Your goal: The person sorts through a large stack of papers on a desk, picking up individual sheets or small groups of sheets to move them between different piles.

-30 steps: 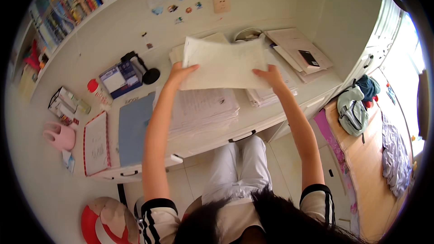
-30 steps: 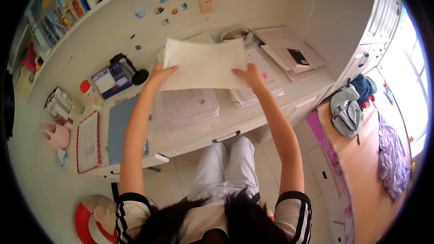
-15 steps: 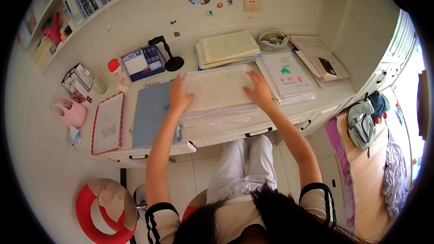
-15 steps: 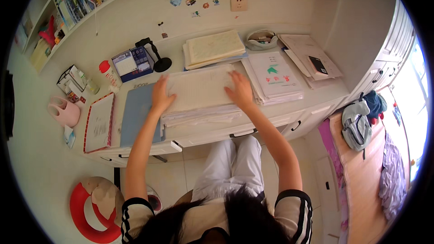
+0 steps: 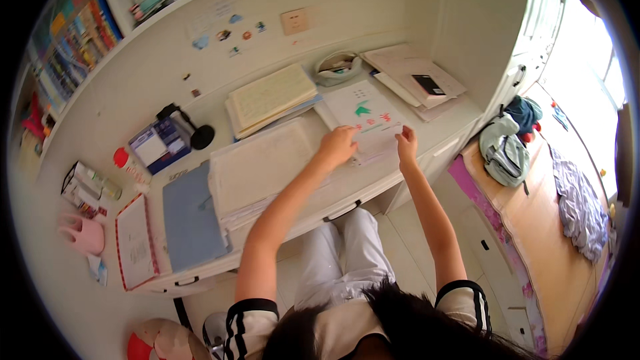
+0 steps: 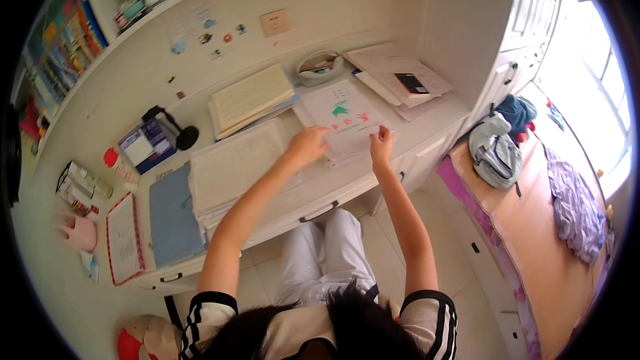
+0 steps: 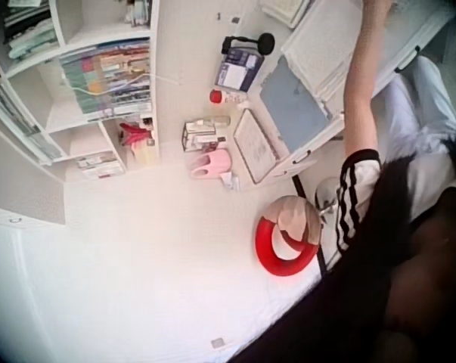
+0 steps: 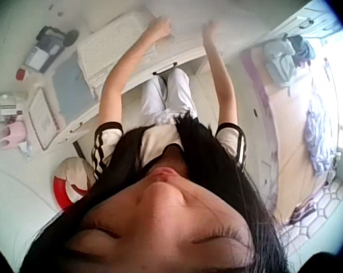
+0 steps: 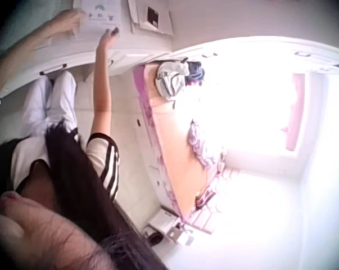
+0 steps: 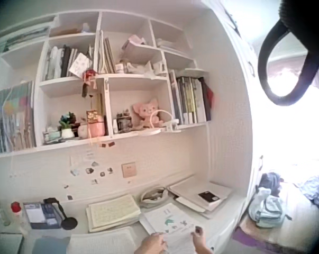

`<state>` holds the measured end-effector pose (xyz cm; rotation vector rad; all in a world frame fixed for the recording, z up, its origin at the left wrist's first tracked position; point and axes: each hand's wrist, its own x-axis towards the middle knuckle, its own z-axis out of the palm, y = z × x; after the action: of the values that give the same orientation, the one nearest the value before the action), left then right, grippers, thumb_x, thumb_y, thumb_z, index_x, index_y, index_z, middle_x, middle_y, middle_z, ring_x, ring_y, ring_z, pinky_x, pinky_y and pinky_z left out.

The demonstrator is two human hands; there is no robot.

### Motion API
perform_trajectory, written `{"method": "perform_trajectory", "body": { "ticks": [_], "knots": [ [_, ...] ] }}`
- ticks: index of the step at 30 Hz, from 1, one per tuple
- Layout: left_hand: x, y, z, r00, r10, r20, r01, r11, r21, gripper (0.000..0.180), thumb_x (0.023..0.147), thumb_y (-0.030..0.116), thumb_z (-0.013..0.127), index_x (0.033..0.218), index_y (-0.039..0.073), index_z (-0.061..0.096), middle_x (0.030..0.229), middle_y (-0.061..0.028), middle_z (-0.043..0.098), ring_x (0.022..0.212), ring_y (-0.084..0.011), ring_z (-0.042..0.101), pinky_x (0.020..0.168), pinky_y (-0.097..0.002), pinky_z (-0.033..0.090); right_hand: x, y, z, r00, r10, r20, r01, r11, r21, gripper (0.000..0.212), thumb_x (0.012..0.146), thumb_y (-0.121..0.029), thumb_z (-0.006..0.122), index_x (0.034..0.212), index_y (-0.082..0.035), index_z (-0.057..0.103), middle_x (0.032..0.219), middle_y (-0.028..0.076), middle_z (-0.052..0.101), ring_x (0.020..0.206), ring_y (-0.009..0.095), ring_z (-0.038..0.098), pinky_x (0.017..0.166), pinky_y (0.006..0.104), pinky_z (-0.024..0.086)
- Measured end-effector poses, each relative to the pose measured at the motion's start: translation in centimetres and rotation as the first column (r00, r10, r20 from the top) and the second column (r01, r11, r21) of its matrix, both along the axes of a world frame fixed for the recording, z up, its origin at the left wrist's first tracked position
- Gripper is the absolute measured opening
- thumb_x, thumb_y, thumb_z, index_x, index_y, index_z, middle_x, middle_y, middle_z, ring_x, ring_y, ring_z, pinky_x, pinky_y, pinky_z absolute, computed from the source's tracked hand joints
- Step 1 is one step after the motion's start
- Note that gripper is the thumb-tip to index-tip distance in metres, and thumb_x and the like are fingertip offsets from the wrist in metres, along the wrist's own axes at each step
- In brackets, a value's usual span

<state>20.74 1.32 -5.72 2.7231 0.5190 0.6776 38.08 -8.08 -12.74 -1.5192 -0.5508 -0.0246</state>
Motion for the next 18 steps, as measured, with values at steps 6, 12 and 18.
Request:
{"method": "perform_trajectory", "body": {
  "ticks": [6, 12, 18],
  "knots": [
    [6.8, -2.3, -2.0, 0.96, 0.064, -0.274, -0.009, 0.98, 0.197, 0.042, 0.064, 0.034, 0.06, 0.091, 0.002, 0.052, 0.099, -0.0142, 0.049, 0.095, -0.0268, 0.045, 0.078, -0.0361, 0.039, 2.2, -3.5, -1.0, 0.708, 0.428, -0.562, -0.251, 0.896, 0.367, 0.032, 0.074, -0.007, 0.046, 0.102, 0.009, 0.042, 0.089, 0.013, 0.051, 0.085, 0.018, 0.05, 0.079, 0.0252, 0.04],
    [7.3, -1.0, -1.8, 0.954, 0.019, -0.299, 0.029, 0.987, 0.156, 0.042, 0.066, 0.038, 0.057, 0.09, 0.004, 0.054, 0.098, -0.0151, 0.05, 0.094, -0.028, 0.047, 0.077, -0.0363, 0.04, 1.8, -3.4, 1.7, 0.552, 0.638, -0.538, -0.437, 0.77, 0.465, 0.028, 0.079, -0.007, 0.038, 0.102, 0.01, 0.04, 0.094, 0.016, 0.05, 0.092, 0.022, 0.05, 0.083, 0.0283, 0.039],
    [7.6, 0.0, -0.8, 0.964, -0.034, -0.265, 0.049, 0.998, 0.048, 0.035, 0.068, 0.036, 0.055, 0.083, 0.005, 0.057, 0.094, -0.013, 0.054, 0.09, -0.0267, 0.049, 0.077, -0.034, 0.04, 2.2, -3.0, 1.3, 0.452, 0.722, -0.524, -0.553, 0.688, 0.47, 0.024, 0.078, -0.008, 0.041, 0.095, 0.008, 0.046, 0.091, 0.016, 0.053, 0.085, 0.022, 0.054, 0.077, 0.0269, 0.044]
  ]
}}
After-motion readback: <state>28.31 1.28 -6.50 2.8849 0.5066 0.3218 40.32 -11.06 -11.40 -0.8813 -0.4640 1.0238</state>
